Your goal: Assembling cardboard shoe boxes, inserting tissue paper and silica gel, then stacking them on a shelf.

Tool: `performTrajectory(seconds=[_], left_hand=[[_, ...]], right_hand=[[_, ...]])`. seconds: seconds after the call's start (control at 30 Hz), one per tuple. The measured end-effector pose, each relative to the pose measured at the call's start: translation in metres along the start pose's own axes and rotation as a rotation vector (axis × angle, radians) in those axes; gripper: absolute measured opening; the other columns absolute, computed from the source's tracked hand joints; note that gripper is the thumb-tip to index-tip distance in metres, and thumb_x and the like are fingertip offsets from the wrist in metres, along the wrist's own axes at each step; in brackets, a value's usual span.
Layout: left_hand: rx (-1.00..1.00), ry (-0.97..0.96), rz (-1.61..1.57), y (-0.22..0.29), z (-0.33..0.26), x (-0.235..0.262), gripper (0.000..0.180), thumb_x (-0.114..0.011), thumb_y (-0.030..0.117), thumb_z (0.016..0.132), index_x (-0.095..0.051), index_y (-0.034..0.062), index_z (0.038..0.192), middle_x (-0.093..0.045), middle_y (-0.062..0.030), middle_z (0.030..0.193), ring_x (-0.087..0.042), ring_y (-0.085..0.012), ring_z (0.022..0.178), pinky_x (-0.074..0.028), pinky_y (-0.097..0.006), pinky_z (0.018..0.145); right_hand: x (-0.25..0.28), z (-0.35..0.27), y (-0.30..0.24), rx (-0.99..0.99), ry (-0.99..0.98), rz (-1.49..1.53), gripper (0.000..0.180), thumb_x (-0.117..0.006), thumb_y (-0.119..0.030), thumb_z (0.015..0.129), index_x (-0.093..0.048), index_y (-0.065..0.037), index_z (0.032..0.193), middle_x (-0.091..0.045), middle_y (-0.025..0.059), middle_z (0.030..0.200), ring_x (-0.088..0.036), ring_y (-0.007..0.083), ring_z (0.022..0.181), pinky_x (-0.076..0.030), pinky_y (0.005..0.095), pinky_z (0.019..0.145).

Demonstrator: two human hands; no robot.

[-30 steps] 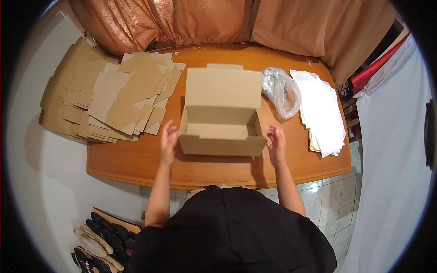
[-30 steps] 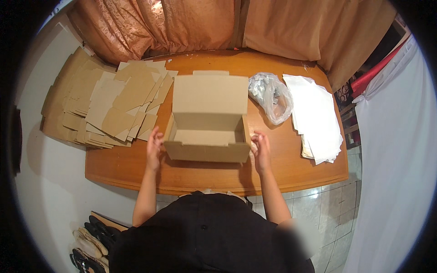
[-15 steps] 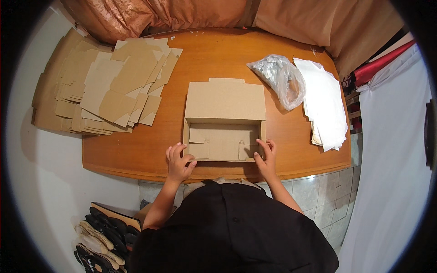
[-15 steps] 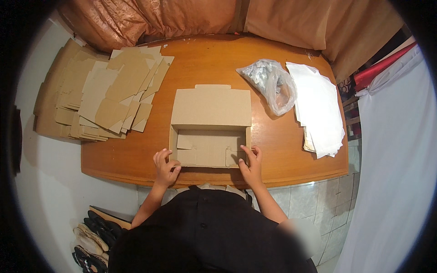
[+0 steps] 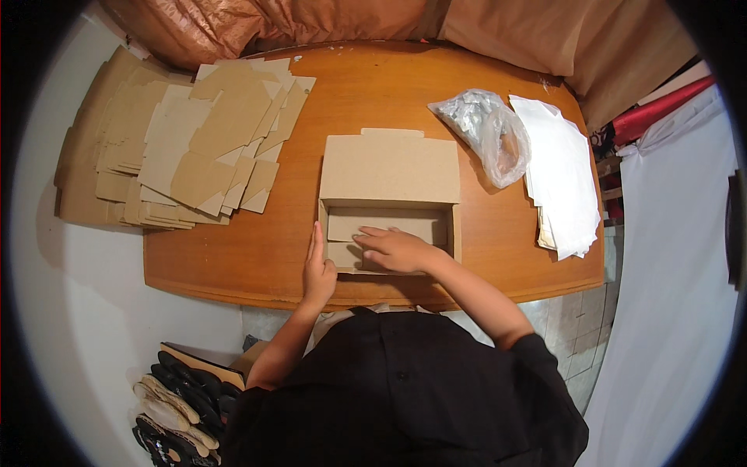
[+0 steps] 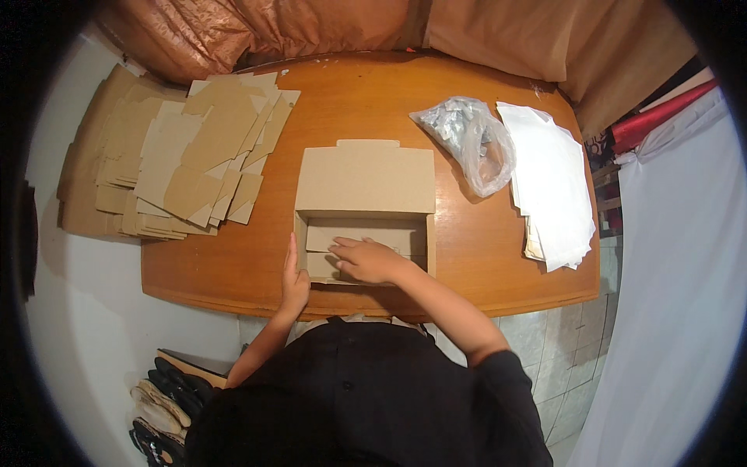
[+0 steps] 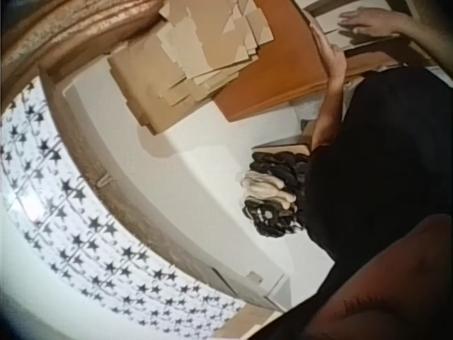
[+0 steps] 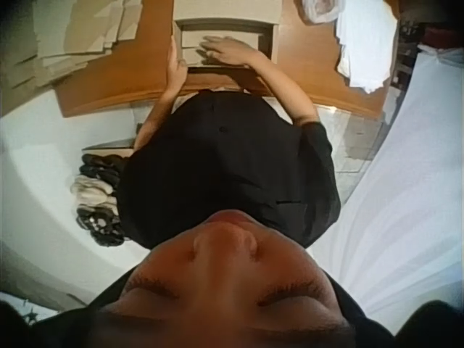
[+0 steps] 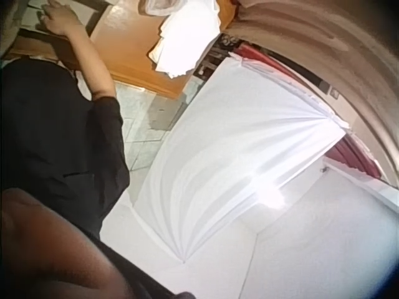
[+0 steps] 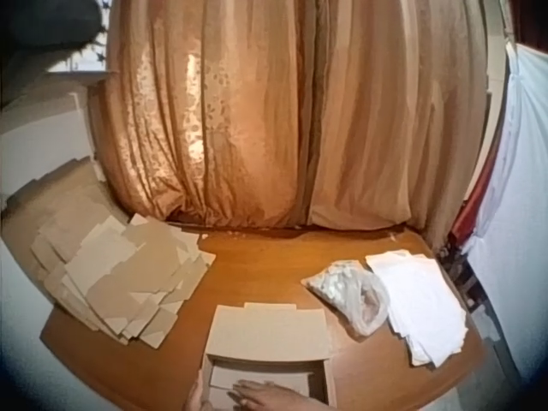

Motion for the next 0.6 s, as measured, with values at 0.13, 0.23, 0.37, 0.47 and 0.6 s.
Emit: performTrajectory(seconds=[0.13, 0.23, 0.37, 0.47, 0.6], left_hand=[[-0.046, -0.024, 0.042, -0.008, 0.003, -0.004, 0.064, -0.039, 0.001, 0.084, -0.012, -0.0030, 0.142, -0.018, -0.0256, 0.146, -0.018, -0.0353, 0.137, -0.021, -0.036, 0.109], [-0.062, -0.021, 0.070, -0.015, -0.001, 0.001, 0.063, -0.043, 0.018, 0.093, -0.012, -0.0042, 0.142, -0.017, -0.0261, 0.146, -0.019, -0.0367, 0.136, -0.021, -0.037, 0.109], [-0.125, -0.074, 0.056, -0.005, 0.000, 0.005, 0.072, -0.053, 0.023, 0.088, -0.014, -0.0035, 0.142, -0.011, -0.0277, 0.147, -0.019, -0.0403, 0.135, -0.022, -0.041, 0.108], [-0.199, -0.108, 0.080, -0.004, 0.001, 0.009, 0.078, -0.059, 0.026, 0.082, -0.017, 0.0004, 0.142, -0.011, -0.0288, 0.146, -0.018, -0.0421, 0.135, -0.022, -0.043, 0.108], [-0.243, -0.158, 0.043, -0.005, 0.005, 0.011, 0.079, -0.064, 0.028, 0.076, -0.026, 0.0059, 0.142, -0.012, -0.0287, 0.146, -0.019, -0.0424, 0.134, -0.022, -0.044, 0.108]], right_hand=[[-0.052, 0.050, 0.033, 0.203, -0.107, -0.413, 0.056, -0.038, -0.038, 0.093, -0.027, -0.012, 0.141, -0.025, 0.0091, 0.148, -0.024, 0.0228, 0.136, -0.019, 0.0472, 0.110], [-0.055, 0.053, 0.030, 0.191, -0.177, -0.477, 0.058, -0.032, -0.042, 0.095, -0.018, -0.016, 0.145, -0.017, 0.0029, 0.151, -0.015, 0.0234, 0.139, -0.013, 0.0492, 0.111], [-0.048, 0.053, 0.022, 0.144, -0.166, -0.531, 0.059, -0.033, -0.043, 0.094, -0.015, -0.019, 0.146, -0.014, 0.0011, 0.152, -0.008, 0.0264, 0.140, -0.009, 0.0523, 0.111], [-0.035, 0.060, 0.013, 0.029, -0.352, -0.289, 0.072, -0.048, -0.044, 0.086, -0.016, -0.020, 0.146, -0.013, 0.0060, 0.152, 0.003, 0.0300, 0.140, -0.001, 0.0571, 0.109], [-0.033, 0.064, 0.007, -0.146, -0.338, 0.039, 0.067, -0.053, -0.041, 0.082, -0.030, -0.019, 0.142, -0.015, 0.0061, 0.152, 0.004, 0.0319, 0.140, 0.000, 0.0631, 0.105]])
Point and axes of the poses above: each hand's wrist, its own z-axis towards the middle knuckle, its own x-axis out of the back of the hand, y = z × x, the point moved 2 cm from there along z, towards the middle knuckle
